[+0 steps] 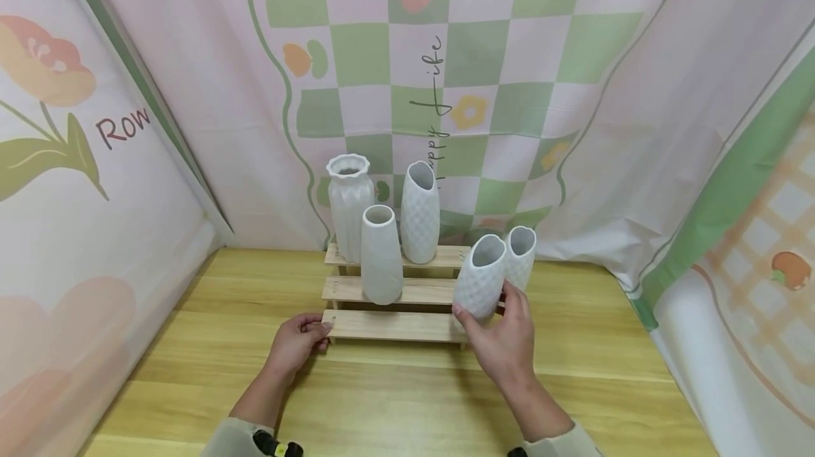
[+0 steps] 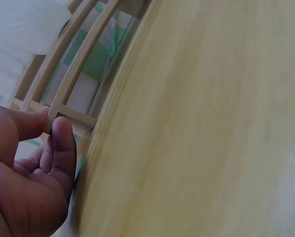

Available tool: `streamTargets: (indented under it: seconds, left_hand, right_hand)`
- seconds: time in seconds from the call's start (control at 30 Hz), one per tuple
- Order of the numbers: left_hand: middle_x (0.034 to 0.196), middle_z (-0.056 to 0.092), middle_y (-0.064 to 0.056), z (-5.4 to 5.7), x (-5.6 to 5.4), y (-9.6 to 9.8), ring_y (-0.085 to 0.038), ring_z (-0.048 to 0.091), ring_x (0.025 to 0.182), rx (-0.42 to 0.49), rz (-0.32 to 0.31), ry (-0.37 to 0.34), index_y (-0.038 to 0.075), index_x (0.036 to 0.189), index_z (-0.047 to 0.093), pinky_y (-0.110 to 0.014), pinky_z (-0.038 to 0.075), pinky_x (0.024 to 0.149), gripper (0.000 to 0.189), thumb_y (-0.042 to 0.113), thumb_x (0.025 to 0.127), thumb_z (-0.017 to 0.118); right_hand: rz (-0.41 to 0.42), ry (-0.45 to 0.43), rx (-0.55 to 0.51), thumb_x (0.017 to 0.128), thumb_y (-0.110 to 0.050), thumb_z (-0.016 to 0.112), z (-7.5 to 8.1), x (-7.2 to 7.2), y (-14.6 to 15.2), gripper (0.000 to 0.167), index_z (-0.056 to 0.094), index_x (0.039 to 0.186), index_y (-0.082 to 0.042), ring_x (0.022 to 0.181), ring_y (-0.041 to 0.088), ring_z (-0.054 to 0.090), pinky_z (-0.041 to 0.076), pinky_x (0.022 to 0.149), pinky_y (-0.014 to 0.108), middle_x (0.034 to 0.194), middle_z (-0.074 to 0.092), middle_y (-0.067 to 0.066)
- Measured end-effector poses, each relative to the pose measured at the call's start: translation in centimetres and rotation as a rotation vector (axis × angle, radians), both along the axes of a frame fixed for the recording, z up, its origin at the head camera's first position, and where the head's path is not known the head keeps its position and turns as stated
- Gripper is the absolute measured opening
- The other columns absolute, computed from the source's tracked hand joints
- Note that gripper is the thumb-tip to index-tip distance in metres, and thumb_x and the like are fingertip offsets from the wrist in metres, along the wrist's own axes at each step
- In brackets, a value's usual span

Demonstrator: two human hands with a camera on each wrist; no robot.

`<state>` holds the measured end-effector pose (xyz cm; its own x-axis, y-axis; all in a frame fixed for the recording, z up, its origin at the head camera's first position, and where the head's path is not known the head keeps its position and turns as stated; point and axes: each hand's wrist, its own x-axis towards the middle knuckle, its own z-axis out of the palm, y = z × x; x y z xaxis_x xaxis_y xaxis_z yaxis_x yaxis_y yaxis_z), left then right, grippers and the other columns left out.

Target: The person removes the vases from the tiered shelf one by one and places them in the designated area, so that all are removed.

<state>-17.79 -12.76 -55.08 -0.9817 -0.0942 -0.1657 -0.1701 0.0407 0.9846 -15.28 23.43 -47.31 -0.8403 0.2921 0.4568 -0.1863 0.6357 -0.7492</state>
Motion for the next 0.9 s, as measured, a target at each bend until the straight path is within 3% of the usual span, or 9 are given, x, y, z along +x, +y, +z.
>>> streamTargets:
  seconds: [0.2, 0.5, 0.9]
  left_hand:
    - [0.092, 0.071, -0.014, 0.1, 0.0, 0.0, -0.02, 0.068, 0.07, 0.001, 0.001, 0.001, -0.013, 0.125, 0.062, -0.03, 0.06, 0.063, 0.041, 0.009, 0.094, 0.076]
    - [0.091, 0.07, -0.014, -0.3, -0.2, -0.1, -0.019, 0.068, 0.07, 0.002, 0.0, 0.006, -0.014, 0.124, 0.062, -0.029, 0.061, 0.063, 0.037, 0.006, 0.095, 0.074]
    - [0.093, 0.071, -0.015, -0.4, -0.2, -0.1, -0.019, 0.068, 0.071, 0.001, -0.001, 0.011, -0.014, 0.125, 0.062, -0.029, 0.062, 0.064, 0.039, 0.007, 0.095, 0.075]
  right_hand:
    - [-0.002, -0.025, -0.003, 0.073, -0.025, 0.097, 0.0, 0.2, 0.4, 0.085, 0.054, 0.141, 0.002, 0.11, 0.029, 0.06, 0.057, 0.091, 0.046, 0.132, 0.058, 0.017]
    - [0.013, -0.026, -0.012, 0.077, -0.022, 0.095, -0.1, 0.6, 1.3, 0.083, 0.051, 0.142, 0.004, 0.117, 0.034, 0.057, 0.055, 0.096, 0.06, 0.136, 0.055, 0.021]
    - [-0.002, -0.036, -0.011, 0.078, -0.021, 0.094, -0.4, 0.8, 2.4, 0.081, 0.051, 0.142, 0.003, 0.118, 0.033, 0.056, 0.055, 0.096, 0.06, 0.133, 0.055, 0.02]
